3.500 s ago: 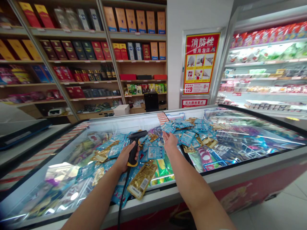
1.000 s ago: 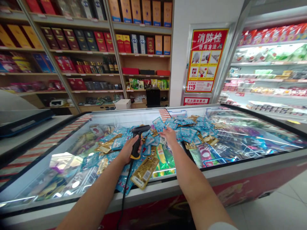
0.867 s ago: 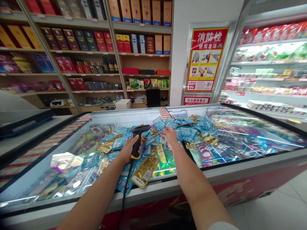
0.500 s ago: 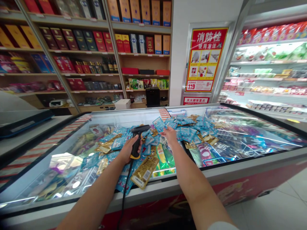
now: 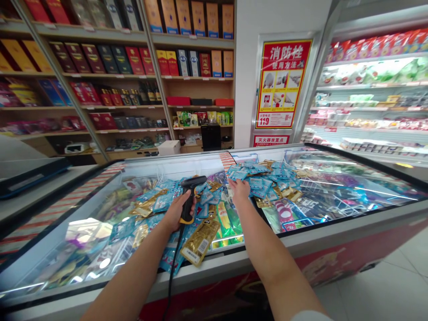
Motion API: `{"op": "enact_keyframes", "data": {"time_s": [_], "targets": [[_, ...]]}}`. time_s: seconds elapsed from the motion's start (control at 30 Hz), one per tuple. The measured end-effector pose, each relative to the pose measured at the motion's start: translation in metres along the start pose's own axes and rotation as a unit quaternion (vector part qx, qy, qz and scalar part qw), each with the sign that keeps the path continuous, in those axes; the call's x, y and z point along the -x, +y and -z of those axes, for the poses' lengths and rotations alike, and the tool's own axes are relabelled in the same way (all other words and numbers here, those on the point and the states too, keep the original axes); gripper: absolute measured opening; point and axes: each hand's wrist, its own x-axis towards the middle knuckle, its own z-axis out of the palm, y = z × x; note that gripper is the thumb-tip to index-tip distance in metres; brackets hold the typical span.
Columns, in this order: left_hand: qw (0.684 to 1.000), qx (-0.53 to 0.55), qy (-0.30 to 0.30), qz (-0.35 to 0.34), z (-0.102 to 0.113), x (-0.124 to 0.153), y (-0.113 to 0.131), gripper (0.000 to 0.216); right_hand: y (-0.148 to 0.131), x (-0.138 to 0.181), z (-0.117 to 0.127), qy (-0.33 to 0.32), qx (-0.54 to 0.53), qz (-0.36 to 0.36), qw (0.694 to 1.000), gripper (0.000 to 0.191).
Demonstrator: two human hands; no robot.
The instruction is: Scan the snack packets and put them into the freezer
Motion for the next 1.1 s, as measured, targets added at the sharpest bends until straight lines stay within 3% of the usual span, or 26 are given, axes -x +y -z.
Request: {"op": "enact_keyframes", "data": {"time_s": [0.23, 0.43, 0.57, 0.67, 0.77, 0.87, 0.97, 1.1], "targets": [[1.000, -0.009, -0.002, 0.000, 0.001, -0.001, -0.002, 0.053, 0.004, -0.009, 0.004, 0.082, -0.046, 0.015, 0.996, 0.026], [1.000, 0.008, 0.003, -0.013, 0.003, -0.004, -0.006, 0.049, 0.007, -0.013, 0.007, 0.092, -0.052, 0.020, 0.994, 0.021], [1.000, 0.020, 0.002, -0.013, 0.004, -0.004, -0.006, 0.050, 0.002, -0.012, 0.010, 0.054, -0.052, 0.000, 0.997, 0.008], [1.000, 0.016, 0.001, -0.013, 0.004, -0.003, -0.006, 0.049, -0.001, -0.011, 0.011, 0.018, -0.035, -0.037, 0.999, 0.035], [1.000, 0.012, 0.000, -0.010, 0.003, -0.003, -0.005, 0.049, 0.001, -0.009, 0.010, -0.006, 0.036, -0.056, 0.998, 0.032], [1.000, 0.006, -0.002, -0.006, 0.003, -0.003, -0.004, 0.049, 0.012, -0.005, 0.008, -0.043, 0.180, 0.007, 0.983, 0.012], [1.000, 0.003, -0.001, -0.006, 0.002, -0.002, -0.003, 0.050, 0.025, 0.001, 0.006, -0.104, 0.280, 0.082, 0.951, 0.005], [1.000, 0.001, 0.001, -0.007, 0.002, -0.001, -0.003, 0.050, 0.031, 0.005, 0.001, -0.116, 0.288, 0.042, 0.950, 0.012]]}}
